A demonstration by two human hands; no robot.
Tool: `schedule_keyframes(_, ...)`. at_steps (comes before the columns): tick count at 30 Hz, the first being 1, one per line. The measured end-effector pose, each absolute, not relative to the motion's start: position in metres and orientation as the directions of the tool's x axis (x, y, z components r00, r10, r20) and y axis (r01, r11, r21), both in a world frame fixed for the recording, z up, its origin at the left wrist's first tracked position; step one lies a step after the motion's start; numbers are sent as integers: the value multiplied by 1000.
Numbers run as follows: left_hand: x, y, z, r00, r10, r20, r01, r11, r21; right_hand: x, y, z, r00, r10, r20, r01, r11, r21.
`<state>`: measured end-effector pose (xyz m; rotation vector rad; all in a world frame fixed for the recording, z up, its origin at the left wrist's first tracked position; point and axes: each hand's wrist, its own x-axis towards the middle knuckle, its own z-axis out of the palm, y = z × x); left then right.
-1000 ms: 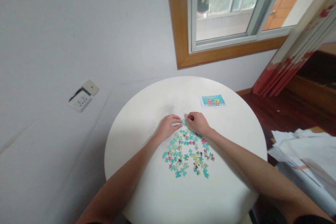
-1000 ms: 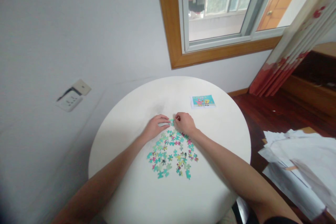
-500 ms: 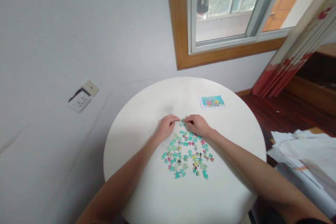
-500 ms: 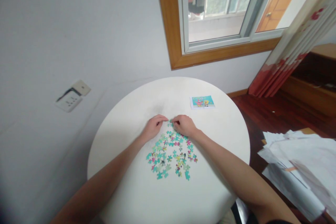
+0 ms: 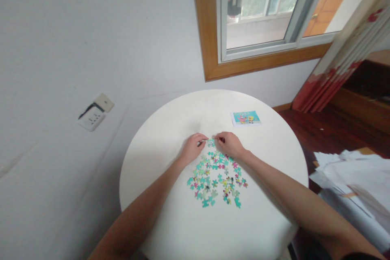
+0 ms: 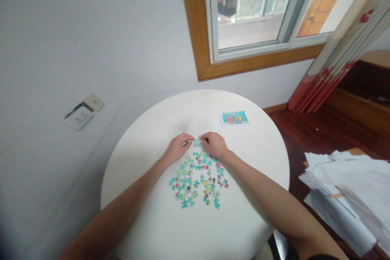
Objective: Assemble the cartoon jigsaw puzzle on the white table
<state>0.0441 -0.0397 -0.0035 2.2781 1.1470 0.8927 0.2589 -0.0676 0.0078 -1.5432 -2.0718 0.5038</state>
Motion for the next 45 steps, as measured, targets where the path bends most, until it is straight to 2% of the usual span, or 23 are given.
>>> schedule_keyframes(4,45,-40,-2,450,822,349,545,-562,622,257,-68,6,-242,944,224,757,329,-565)
schedule_keyframes(9,45,-39,-2,454,816,359,544,-573,613,254,-69,6,-397,865,306,676,501,-541)
schedule_keyframes(12,45,-39,-3,459,813,358,541,-575,614,251,-70,4,-441,841,314,667,541,-512)
schedule_keyframes(17,45,-38,-4,458,809,369,537,-583,610,251,-67,3,-396,861,320,713,508,-483)
schedule_keyframes(24,45,-39,-4,457,811,365,546,-580,604,253,-64,4,-357,878,320,717,477,-508)
schedule_keyframes(31,44,-38,-5,461,811,361,541,-579,611,259,-63,6,-324,899,295,674,438,-595)
schedule_keyframes(45,42,-39,-5,470,813,344,521,-570,635,276,-68,29,-430,890,155,686,433,-585)
